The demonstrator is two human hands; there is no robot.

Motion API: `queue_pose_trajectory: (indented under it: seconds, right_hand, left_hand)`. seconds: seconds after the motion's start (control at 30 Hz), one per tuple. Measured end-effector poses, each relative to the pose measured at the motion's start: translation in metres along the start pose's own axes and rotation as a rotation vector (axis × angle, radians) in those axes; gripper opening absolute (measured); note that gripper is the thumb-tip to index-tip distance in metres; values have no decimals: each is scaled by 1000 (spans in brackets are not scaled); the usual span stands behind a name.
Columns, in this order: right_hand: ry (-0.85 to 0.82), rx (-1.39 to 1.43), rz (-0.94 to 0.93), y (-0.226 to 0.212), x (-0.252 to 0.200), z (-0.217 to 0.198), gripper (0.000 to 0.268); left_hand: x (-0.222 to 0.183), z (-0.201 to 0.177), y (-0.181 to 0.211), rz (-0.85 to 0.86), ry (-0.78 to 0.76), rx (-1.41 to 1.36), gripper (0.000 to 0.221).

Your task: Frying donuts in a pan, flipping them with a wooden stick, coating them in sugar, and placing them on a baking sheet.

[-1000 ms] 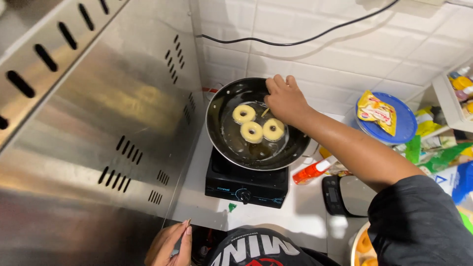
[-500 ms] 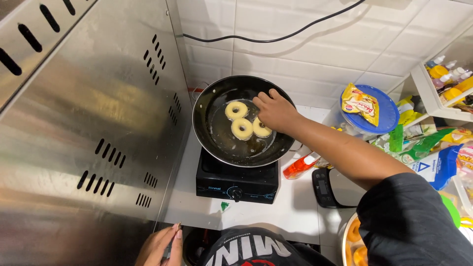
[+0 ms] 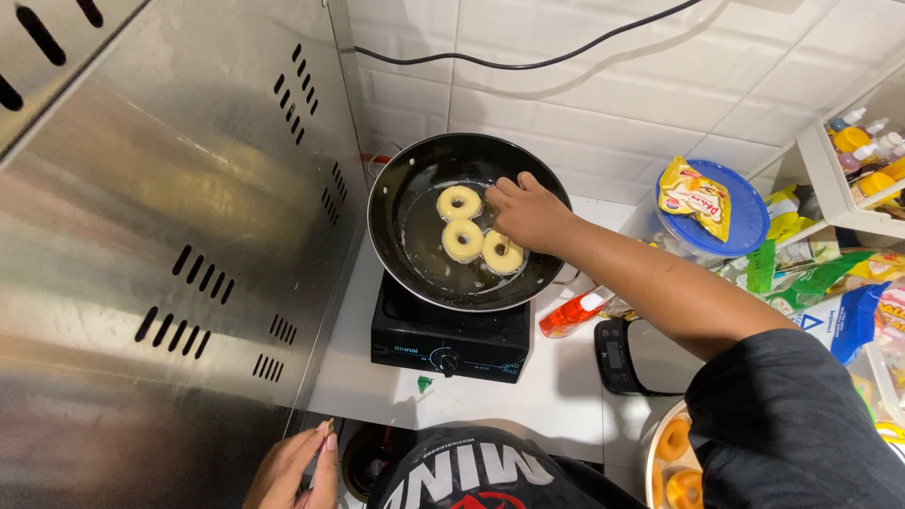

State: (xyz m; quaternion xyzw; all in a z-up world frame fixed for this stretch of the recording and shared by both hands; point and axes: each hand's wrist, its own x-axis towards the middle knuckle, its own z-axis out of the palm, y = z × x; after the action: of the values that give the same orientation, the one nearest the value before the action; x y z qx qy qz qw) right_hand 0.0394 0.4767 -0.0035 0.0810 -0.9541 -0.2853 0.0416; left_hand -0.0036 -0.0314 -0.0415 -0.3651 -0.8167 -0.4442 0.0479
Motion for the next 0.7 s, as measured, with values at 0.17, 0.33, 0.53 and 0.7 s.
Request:
queue_pose_trajectory:
  seconds: [0.17, 0.33, 0.53, 0.7]
  right_hand:
    - [-167, 138, 12, 1, 4, 8, 17]
    - [-456, 382, 28, 6, 11, -6, 31]
    - [-624, 600, 36, 15, 12, -17, 40]
    - [-742, 708, 82, 20, 12, -18, 29]
  left_hand:
    - [1, 3, 26, -5, 55, -51, 26]
    - [7, 2, 62, -40, 190, -80, 16]
    - [6, 5, 74, -53, 259, -59, 12]
    - [5, 6, 79, -74, 269, -64, 11]
